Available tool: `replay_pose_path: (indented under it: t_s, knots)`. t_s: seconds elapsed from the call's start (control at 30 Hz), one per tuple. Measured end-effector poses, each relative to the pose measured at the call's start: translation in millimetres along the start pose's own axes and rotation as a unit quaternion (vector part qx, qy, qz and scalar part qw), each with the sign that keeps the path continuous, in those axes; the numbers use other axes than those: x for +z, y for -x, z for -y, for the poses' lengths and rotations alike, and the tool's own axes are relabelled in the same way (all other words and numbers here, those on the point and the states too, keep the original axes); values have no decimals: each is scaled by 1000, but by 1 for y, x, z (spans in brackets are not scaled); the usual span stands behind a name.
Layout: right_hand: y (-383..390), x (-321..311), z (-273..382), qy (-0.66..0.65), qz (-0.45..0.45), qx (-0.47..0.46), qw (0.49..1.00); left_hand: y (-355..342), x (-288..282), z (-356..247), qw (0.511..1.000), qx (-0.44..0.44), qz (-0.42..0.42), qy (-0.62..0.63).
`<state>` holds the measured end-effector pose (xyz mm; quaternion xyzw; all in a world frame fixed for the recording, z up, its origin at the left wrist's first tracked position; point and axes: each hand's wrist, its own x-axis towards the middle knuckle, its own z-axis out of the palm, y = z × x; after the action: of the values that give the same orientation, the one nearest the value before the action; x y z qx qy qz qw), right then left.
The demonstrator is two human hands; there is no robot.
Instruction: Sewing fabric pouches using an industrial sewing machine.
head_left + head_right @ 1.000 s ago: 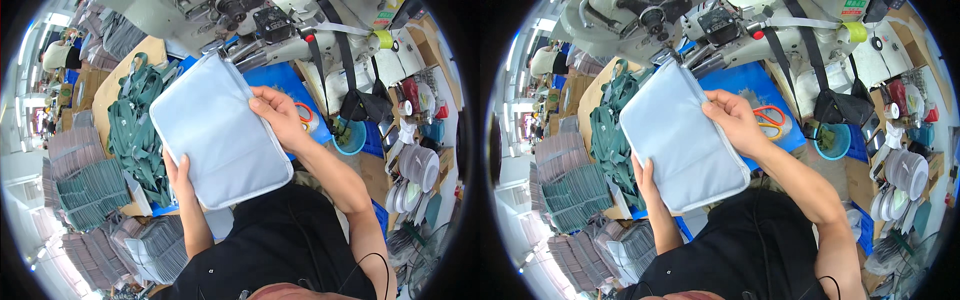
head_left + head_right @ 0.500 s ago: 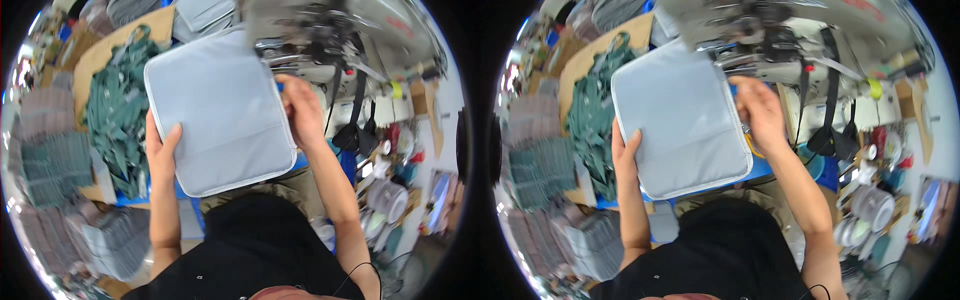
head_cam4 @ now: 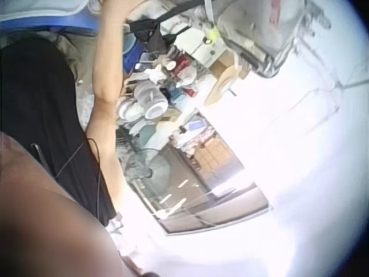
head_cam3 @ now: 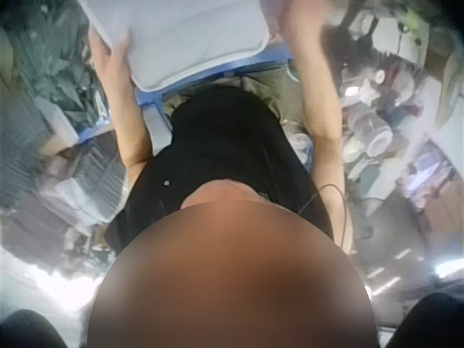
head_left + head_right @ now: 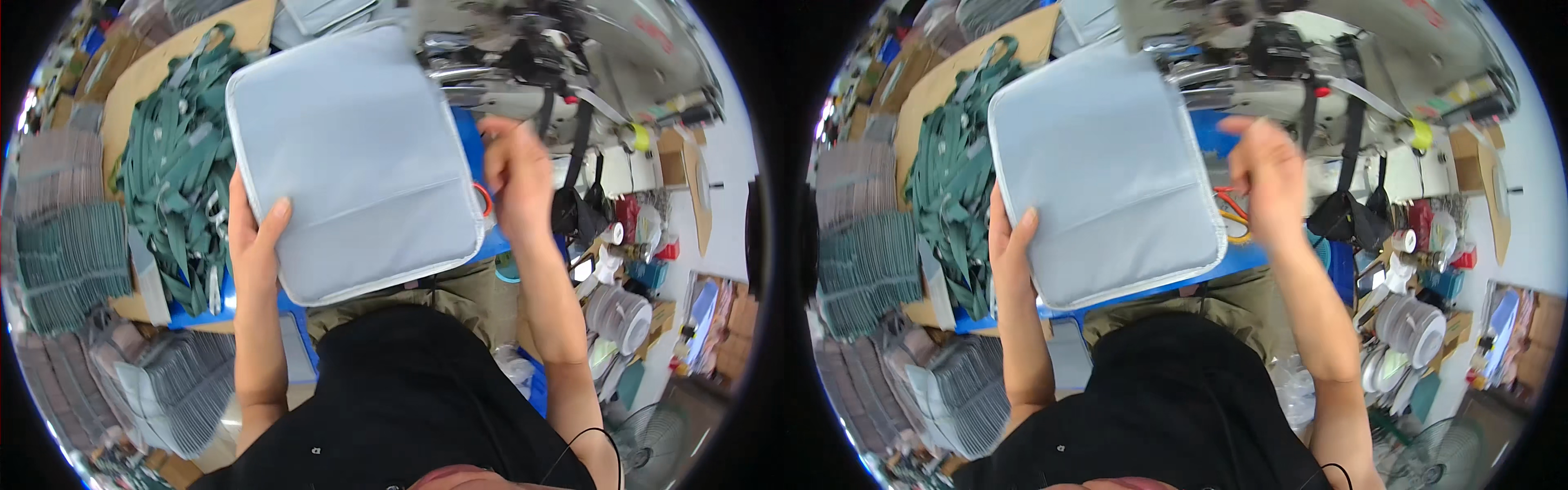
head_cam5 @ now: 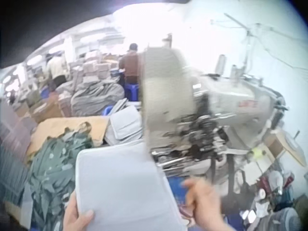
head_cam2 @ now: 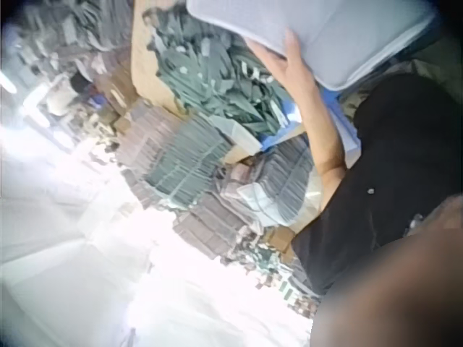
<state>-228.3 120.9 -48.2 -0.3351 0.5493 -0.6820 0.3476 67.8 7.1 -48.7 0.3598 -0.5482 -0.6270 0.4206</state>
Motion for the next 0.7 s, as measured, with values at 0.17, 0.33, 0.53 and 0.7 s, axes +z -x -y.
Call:
replay_pose_path:
  t_s: [0.17, 0.33, 0.53, 0.7]
  knots:
    - [39, 16, -6, 35, 73, 46, 996, 18, 1, 0, 998, -45, -40, -13]
    - [47, 23, -14, -143, 100, 63, 983, 23, 2, -2, 999, -20, -30, -19]
    - [41, 33, -17, -301, 78, 107, 945, 12, 6, -10, 999, -8, -49, -18]
    - [9, 40, -27, -316, 97, 92, 939, -21, 5, -16, 999, 10, -32, -28]
